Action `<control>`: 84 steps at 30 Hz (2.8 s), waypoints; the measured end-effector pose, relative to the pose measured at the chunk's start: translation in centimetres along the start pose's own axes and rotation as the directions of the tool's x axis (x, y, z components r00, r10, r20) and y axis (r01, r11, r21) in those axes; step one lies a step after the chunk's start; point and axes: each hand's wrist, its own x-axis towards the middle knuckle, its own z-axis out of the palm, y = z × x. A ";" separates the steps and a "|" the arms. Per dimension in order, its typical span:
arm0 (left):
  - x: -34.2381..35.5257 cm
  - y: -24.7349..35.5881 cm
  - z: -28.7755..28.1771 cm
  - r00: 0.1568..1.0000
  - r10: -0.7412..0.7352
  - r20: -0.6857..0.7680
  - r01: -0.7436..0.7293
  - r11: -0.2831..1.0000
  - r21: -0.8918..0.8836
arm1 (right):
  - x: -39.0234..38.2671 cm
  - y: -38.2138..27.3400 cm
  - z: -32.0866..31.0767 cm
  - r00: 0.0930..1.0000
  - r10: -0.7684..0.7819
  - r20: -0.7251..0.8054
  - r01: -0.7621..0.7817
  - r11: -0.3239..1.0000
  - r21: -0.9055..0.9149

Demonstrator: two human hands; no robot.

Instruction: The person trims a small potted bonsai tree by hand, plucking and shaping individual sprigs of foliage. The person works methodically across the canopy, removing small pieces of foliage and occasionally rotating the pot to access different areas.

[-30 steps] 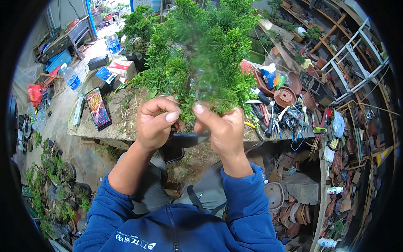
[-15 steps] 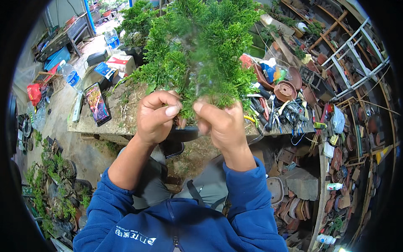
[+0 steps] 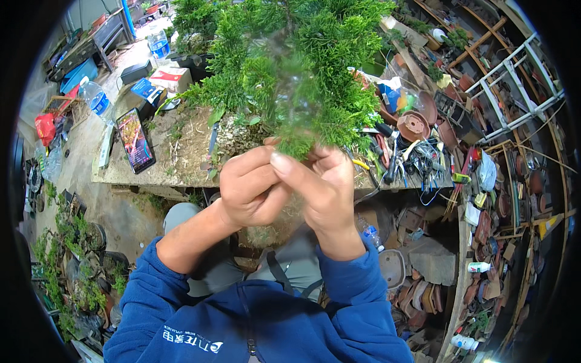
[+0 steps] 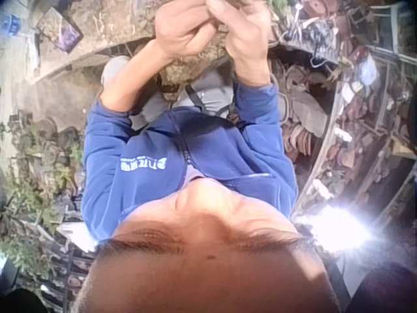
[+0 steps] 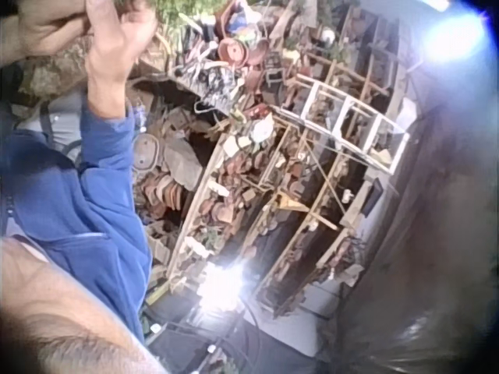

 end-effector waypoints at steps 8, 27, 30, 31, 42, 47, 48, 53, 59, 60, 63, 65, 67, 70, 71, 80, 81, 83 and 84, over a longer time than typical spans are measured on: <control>-0.9 1.0 -2.2 0.991 -0.080 0.106 0.084 0.996 -0.039 | 0.3 0.5 0.4 0.981 -0.114 -0.157 0.115 0.993 -0.006; 3.2 1.2 0.2 0.632 -0.766 0.115 0.623 0.414 -0.664 | -1.0 1.7 -0.6 0.998 0.020 -0.056 -0.002 0.956 0.293; 2.5 1.3 -0.2 0.621 -0.762 0.183 0.556 0.265 -0.788 | -1.1 2.0 -0.8 0.998 0.020 -0.062 -0.001 0.958 0.287; 2.3 1.4 -0.3 0.645 -0.744 0.175 0.533 0.273 -0.801 | -1.1 2.0 -0.9 0.997 0.020 -0.072 0.002 0.957 0.292; 2.1 1.0 -2.4 0.337 -0.819 0.464 0.652 -0.153 -0.743 | -0.8 2.6 -1.6 0.997 -0.032 -0.068 0.048 0.966 0.253; 2.8 1.6 -1.7 0.429 -0.764 0.481 0.694 -0.063 -0.718 | -0.8 2.8 -1.5 0.995 -0.070 -0.071 0.086 0.964 0.251; 3.0 1.6 -1.4 0.405 -0.792 0.458 0.731 -0.021 -0.682 | -0.8 2.8 -1.5 0.993 -0.082 -0.081 0.100 0.964 0.248; 3.0 1.3 -1.1 0.478 -0.811 0.338 0.765 0.195 -0.614 | -1.0 2.8 -2.0 0.996 -0.057 -0.072 0.073 0.964 0.257; 2.5 0.6 -1.7 0.536 -0.785 0.310 0.773 0.308 -0.555 | -0.9 2.1 -2.7 0.999 -0.021 -0.039 0.033 0.940 0.341; 2.3 0.7 -1.6 0.566 -0.776 0.279 0.750 0.344 -0.565 | -0.9 2.1 -2.7 0.999 -0.031 -0.038 0.042 0.944 0.326; 1.3 1.8 -0.4 0.569 -0.804 0.172 0.674 0.336 -0.658 | -1.0 2.3 -2.5 0.998 -0.002 -0.056 0.020 0.949 0.315; 1.0 2.0 0.3 0.682 -0.732 -0.014 0.579 0.551 -0.601 | -1.0 2.5 -2.4 0.997 0.004 -0.073 0.022 0.935 0.354; 0.7 2.2 0.5 0.734 -0.672 -0.099 0.493 0.627 -0.603 | -1.0 2.7 -2.4 0.997 0.007 -0.070 0.018 0.939 0.345; 1.0 2.0 -0.3 0.509 -0.860 0.046 0.570 0.296 -0.767 | -0.9 3.0 -2.5 0.998 -0.013 -0.056 0.032 0.935 0.354; 1.3 1.7 -0.6 0.490 -0.867 0.093 0.566 0.235 -0.790 | -0.8 3.0 -2.4 0.999 -0.020 -0.051 0.037 0.932 0.361; 3.2 1.7 -0.2 0.531 -0.823 0.203 0.718 0.310 -0.623 | -1.1 2.9 -2.1 0.997 -0.050 -0.066 0.064 0.973 0.223; 3.3 1.3 -0.3 0.544 -0.812 0.209 0.714 0.318 -0.624 | -1.1 2.9 -2.1 0.998 -0.046 -0.043 0.057 0.952 0.301; 3.3 0.7 -0.7 0.532 -0.811 0.245 0.722 0.283 -0.631 | -1.2 2.8 -2.2 0.999 -0.019 -0.038 0.031 0.939 0.341; 3.2 0.6 -0.9 0.539 -0.802 0.259 0.720 0.280 -0.635 | -1.2 2.8 -2.2 0.999 -0.008 -0.040 0.022 0.931 0.363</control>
